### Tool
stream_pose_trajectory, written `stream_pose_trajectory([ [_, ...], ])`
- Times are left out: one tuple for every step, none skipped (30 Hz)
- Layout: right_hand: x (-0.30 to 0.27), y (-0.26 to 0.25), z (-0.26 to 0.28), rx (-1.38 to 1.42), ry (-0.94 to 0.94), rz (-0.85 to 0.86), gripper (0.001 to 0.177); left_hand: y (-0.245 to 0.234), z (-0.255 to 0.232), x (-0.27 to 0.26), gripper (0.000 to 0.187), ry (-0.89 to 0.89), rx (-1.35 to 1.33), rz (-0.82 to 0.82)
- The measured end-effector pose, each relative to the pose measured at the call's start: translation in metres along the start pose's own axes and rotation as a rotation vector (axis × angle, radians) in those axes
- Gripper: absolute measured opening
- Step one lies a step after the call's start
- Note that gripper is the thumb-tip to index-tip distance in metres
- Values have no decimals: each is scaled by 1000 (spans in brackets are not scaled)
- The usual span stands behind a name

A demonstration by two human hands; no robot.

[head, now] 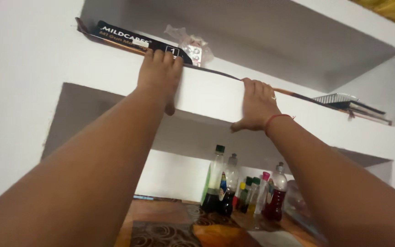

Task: The person organizes items on a built-in wall shelf. They move a purple pouch, then pick up and reposition several small bottles and boxes on the lower shelf. They then reach the upper shelf to rearrange a box, a notebook, and a folded cloth.

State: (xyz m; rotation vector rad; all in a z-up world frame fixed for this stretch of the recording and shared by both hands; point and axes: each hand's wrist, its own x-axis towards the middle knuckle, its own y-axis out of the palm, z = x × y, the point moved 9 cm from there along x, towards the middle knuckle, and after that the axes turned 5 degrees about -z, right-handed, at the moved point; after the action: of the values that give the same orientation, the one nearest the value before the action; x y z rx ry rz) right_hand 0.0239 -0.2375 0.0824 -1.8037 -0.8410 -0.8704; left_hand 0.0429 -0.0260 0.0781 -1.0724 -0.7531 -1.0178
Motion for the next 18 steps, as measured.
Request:
stream_pose_trajectory([
  [-1,0,2,-30,-10,25,140,0,-1,-3,129,9,-22,5],
  [-1,1,4,-59,-20,51,143,-2,-1,-4,131,10,-31,-7],
  [-1,1,4,-64,1,74,143,-4,0,-4,133,10,-39,-20],
  [-1,0,4,-70,22,96,143,-6,2,-5,135,10,-48,-33],
  [-2,2,4,-74,43,122,144,-7,2,-5,133,8,-59,-46],
  [-3,0,5,-77,42,116,143,-7,2,-6,131,6,-70,-60],
  [-3,-2,7,-79,38,106,143,-7,4,-6,129,1,-79,-74],
  [-4,-4,10,-81,34,97,143,-6,4,-6,127,7,-85,-79],
  [-4,-3,11,-93,50,111,142,-5,4,-6,125,13,-92,-87],
  [-6,-1,13,-104,66,126,142,-5,5,-6,123,19,-98,-95],
  [-5,-3,14,-117,82,131,142,-6,6,-6,123,19,-112,-112],
  [-5,-2,14,-133,112,142,141,-6,7,-7,122,19,-126,-129],
  [-5,-1,14,-145,147,153,141,-7,8,-6,122,24,-137,-147],
  [-4,-2,12,-157,182,163,140,-7,11,-5,124,33,-130,-151],
  [-4,-4,13,-165,168,142,137,-6,10,-5,127,48,-126,-148],
  [-3,-6,14,-174,155,123,134,-5,9,-5,130,63,-122,-145],
  [-4,-6,15,-184,139,109,131,-5,9,-6,130,68,-113,-164],
  [-6,-5,13,-202,150,118,133,-6,8,-5,130,72,-104,-183],
])
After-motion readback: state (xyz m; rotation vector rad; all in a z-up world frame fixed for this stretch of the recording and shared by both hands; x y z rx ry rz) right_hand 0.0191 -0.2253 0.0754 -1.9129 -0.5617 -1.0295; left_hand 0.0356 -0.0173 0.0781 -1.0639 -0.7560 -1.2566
